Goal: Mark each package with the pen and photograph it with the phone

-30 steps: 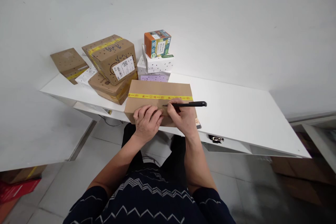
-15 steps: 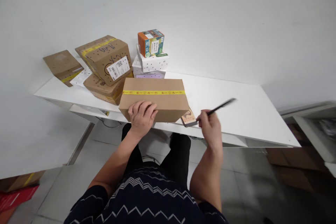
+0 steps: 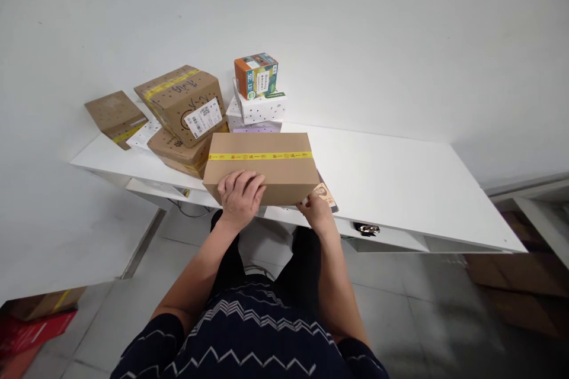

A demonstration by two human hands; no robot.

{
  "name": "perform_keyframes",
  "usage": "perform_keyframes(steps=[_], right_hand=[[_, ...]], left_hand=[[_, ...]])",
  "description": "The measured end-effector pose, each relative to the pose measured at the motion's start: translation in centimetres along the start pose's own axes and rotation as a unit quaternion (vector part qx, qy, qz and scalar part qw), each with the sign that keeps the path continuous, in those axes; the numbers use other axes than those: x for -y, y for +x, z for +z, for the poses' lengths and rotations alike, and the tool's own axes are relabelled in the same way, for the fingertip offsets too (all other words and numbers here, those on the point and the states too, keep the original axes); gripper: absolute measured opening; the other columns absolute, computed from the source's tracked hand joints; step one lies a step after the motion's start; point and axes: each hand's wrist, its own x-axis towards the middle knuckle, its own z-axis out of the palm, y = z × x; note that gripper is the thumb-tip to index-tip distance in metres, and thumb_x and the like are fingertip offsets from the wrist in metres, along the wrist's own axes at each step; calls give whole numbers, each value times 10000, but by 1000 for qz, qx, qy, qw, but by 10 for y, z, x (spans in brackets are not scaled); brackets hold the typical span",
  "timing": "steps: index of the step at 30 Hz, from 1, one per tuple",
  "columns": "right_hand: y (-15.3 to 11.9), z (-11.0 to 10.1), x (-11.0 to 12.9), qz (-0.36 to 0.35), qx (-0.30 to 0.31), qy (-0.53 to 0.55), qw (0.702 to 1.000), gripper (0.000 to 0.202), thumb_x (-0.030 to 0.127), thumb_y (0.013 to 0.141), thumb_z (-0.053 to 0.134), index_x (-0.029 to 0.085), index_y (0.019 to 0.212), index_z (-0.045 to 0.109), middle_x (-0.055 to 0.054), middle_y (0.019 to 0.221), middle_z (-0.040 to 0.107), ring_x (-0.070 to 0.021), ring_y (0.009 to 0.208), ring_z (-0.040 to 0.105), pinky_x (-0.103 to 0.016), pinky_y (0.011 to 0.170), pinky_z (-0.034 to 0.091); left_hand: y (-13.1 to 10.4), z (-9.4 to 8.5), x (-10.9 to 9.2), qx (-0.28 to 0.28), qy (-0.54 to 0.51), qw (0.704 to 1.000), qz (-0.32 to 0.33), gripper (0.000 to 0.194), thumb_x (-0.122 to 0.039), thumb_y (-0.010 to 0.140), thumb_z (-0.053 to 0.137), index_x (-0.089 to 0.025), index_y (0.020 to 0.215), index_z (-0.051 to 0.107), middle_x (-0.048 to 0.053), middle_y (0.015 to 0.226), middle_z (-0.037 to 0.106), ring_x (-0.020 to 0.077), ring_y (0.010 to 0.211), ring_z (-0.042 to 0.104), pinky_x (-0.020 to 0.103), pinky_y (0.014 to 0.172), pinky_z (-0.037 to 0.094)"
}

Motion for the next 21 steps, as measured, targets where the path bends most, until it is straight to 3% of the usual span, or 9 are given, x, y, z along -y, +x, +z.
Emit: perform_keyframes(steps=[4,7,11,14,17,21], right_hand=[[-2,-1,-11,8,-74,-4,997,385,218,879,576,165,1258,611,-135,1084,660,-236,950,628,-302,794,446],[0,-3,-14,72,-145,-58,985,445,357,928,542,174,1332,581,-198,1261,578,-318,1126,556,-403,906,441],[14,0,-11,103,-135,-91,981,666,485,891,584,219,1481,424,-211,1498,397,-394,1316,409,-506,998,394],[26,8,-7,98,-117,-106,983,588,401,923,522,195,1468,443,-199,1496,414,-376,1323,410,-513,1039,359],[32,14,-6,94,-138,-108,980,508,320,928,473,170,1411,514,-188,1440,486,-364,1286,442,-500,1035,359],[32,8,-15,108,-171,-35,979,583,366,842,583,166,1387,536,-185,1348,577,-367,1233,484,-499,1001,387]], left_hand=[[0,1,-1,-18,11,1000,21,214,-320,915,621,-266,1109,695,70,1054,708,241,1075,583,395,992,306],[1,2,-2,-25,21,999,25,213,-327,923,606,-265,1104,699,68,1051,706,237,1078,581,392,1002,304],[1,2,-3,-38,27,998,31,205,-309,906,631,-252,1090,700,69,1034,713,239,1065,585,395,996,316],[1,1,-3,-32,35,998,33,203,-301,898,642,-255,1088,697,62,1035,719,237,1058,594,390,984,322],[0,-1,-3,-25,37,998,35,210,-302,897,644,-253,1095,695,61,1040,722,237,1067,598,388,982,321],[0,-1,-2,-32,32,998,36,212,-295,895,648,-252,1096,698,60,1033,722,237,1067,598,388,987,317]])
